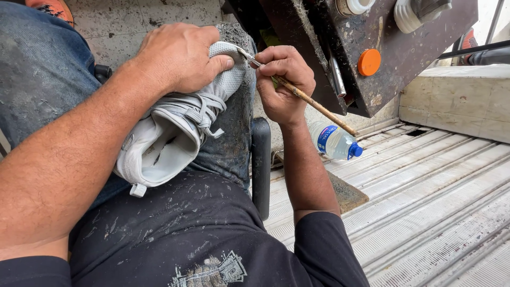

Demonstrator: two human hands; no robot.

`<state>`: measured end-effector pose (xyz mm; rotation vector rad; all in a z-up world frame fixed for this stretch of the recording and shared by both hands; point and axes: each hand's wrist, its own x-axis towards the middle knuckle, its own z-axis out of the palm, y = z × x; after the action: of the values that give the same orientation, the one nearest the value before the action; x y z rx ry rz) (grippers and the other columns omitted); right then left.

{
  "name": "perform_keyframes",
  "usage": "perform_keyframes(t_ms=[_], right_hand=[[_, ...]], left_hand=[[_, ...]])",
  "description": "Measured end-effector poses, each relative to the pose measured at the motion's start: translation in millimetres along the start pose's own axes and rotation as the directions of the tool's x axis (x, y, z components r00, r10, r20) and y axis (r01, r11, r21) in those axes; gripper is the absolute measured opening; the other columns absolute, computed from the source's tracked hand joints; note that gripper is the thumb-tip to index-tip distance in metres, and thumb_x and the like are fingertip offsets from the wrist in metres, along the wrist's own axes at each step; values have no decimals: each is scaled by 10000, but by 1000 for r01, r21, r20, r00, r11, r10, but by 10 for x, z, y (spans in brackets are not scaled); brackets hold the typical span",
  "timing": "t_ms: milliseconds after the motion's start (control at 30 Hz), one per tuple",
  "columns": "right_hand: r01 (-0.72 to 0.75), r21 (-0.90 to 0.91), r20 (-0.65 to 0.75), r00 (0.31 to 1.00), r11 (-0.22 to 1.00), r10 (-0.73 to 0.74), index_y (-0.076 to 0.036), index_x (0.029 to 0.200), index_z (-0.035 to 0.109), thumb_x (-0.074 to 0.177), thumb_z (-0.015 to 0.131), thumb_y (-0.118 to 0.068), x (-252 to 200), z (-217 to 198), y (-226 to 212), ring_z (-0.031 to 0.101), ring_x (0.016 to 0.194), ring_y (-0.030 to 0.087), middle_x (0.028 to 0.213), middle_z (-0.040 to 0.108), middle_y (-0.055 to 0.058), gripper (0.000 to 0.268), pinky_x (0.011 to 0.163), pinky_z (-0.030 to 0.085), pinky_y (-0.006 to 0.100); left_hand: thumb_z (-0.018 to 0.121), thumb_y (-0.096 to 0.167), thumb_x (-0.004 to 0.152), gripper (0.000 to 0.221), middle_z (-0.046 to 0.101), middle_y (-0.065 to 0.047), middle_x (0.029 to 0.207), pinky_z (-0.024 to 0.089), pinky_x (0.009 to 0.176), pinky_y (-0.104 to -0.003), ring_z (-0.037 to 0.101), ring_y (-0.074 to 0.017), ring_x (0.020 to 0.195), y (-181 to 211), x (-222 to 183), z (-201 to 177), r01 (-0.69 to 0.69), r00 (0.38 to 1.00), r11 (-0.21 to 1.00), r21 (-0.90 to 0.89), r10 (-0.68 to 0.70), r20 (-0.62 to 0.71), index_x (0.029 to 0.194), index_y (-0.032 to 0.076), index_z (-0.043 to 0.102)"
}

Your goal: Applying adhesive or dye to the edges of a sneaker using a brush and organizing shoes on a workbench

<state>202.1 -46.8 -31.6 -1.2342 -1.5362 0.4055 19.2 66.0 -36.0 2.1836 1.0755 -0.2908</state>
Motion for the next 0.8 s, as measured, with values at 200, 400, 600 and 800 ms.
perform_keyframes(t_ms=[200,400,600,800], right_hand=[[-21,50,39,999,999,19,-66,809,604,834,639,106,44,-39,13,669,832,248,906,681,155,177,760,568,339],[69,30,116,991,997,-72,-44,784,601,814,625,128,42,-169,58,653,791,266,880,675,175,177,722,543,354],[38,-37,246,969,999,-27,-46,752,620,775,621,132,37,-249,-12,660,779,240,884,676,135,180,715,545,330],[-133,494,31,990,859,135,-63,744,520,792,486,112,-64,-252,131,501,575,173,714,430,77,184,547,494,358]], left_hand=[[512,666,1004,588,687,-229,1234,490,881,-666,618,-512,1126,-25,16,26,-14,1000,1000,5,14,-2,1236,138,626],[514,639,1008,565,680,-238,1234,488,874,-678,615,-508,1128,-30,26,15,-7,1000,1000,-2,7,12,1236,134,627],[493,664,1015,611,679,-256,1227,491,872,-668,616,-517,1127,-17,4,4,-11,1000,1000,4,11,-6,1231,109,626],[517,553,1016,503,695,-230,1087,506,923,-673,669,-489,1083,37,-325,3,-93,983,978,-186,60,-176,1174,91,637]])
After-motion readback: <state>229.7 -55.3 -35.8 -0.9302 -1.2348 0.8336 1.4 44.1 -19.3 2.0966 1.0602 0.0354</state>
